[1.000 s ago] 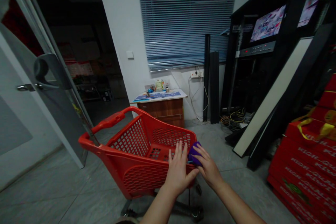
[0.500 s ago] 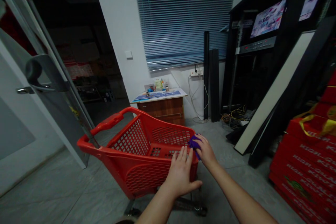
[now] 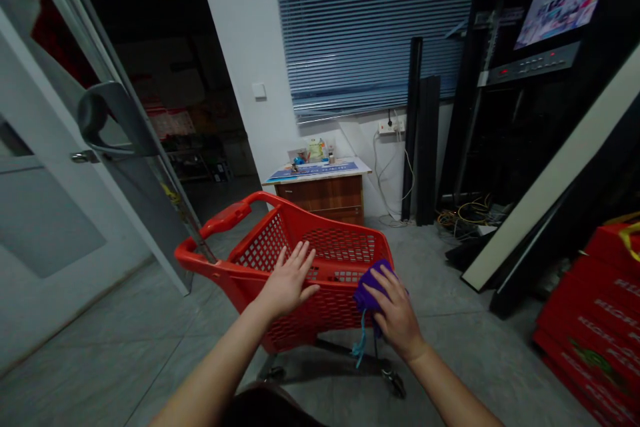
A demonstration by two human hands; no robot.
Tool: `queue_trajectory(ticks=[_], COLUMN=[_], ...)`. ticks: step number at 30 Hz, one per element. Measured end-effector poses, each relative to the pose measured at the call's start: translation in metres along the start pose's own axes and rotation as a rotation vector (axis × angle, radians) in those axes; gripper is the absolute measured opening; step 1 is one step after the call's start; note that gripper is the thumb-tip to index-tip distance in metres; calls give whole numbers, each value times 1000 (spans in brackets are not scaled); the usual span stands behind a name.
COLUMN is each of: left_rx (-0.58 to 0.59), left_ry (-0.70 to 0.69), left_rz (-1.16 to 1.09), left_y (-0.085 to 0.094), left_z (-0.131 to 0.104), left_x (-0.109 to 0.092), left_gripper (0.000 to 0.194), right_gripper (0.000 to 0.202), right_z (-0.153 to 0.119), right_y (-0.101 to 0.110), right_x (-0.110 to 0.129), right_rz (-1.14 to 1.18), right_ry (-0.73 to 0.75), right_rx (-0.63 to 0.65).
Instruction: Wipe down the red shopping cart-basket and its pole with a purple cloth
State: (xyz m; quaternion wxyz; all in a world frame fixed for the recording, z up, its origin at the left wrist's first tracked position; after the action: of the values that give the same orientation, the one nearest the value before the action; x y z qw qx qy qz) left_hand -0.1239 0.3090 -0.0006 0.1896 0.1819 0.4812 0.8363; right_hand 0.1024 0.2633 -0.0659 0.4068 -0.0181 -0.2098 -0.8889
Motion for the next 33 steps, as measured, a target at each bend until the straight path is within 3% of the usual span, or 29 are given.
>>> queue_trajectory(ticks=[4, 7, 12, 18, 20, 23, 26, 29, 33], left_rx=[82, 104, 126, 148, 155, 147, 124, 29, -140], left_ry=[-16, 16, 35, 56, 65, 83, 79, 30, -67], left_rz=[20, 27, 32, -28, -40, -103, -242, -318, -230], left_y=[-9, -12, -17, -35, -39, -39, -25, 9, 73], left_z=[-6, -3, 8, 34, 41, 50, 54, 44, -15], left_x=[6, 2, -4, -21, -27, -36, -47, -51, -27], left_gripper=[49, 46, 59, 77, 86, 96, 93, 84, 83], right_gripper=[52, 55, 65, 70, 73, 68, 54, 49, 66], right_z=[-1, 1, 2, 22, 24, 15, 7, 8, 22], right_y=[-38, -51, -49, -48, -53, -69, -91, -110, -109], right_x=[41, 46, 5, -60, -64, -50, -25, -6, -2], right_rz=[-46, -108, -204, -147, -101, -12, 65, 105, 86], right_ry=[158, 206, 242, 97, 39, -6, -75, -126, -94], right_rx=[41, 65, 126, 117, 69, -4, -95, -110, -89])
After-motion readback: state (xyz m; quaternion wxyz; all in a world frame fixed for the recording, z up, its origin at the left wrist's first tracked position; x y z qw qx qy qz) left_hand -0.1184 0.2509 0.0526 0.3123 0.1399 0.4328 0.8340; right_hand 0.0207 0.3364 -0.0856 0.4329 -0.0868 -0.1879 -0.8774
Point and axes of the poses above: each hand's wrist, its own z-axis towards the middle knuckle, its own y-axis out of the back of the hand, x = y × z, the point moved 7 cm from there along z, towards the middle knuckle, and after that the axes turned 12 degrees about -x, right-handed, at the moved point
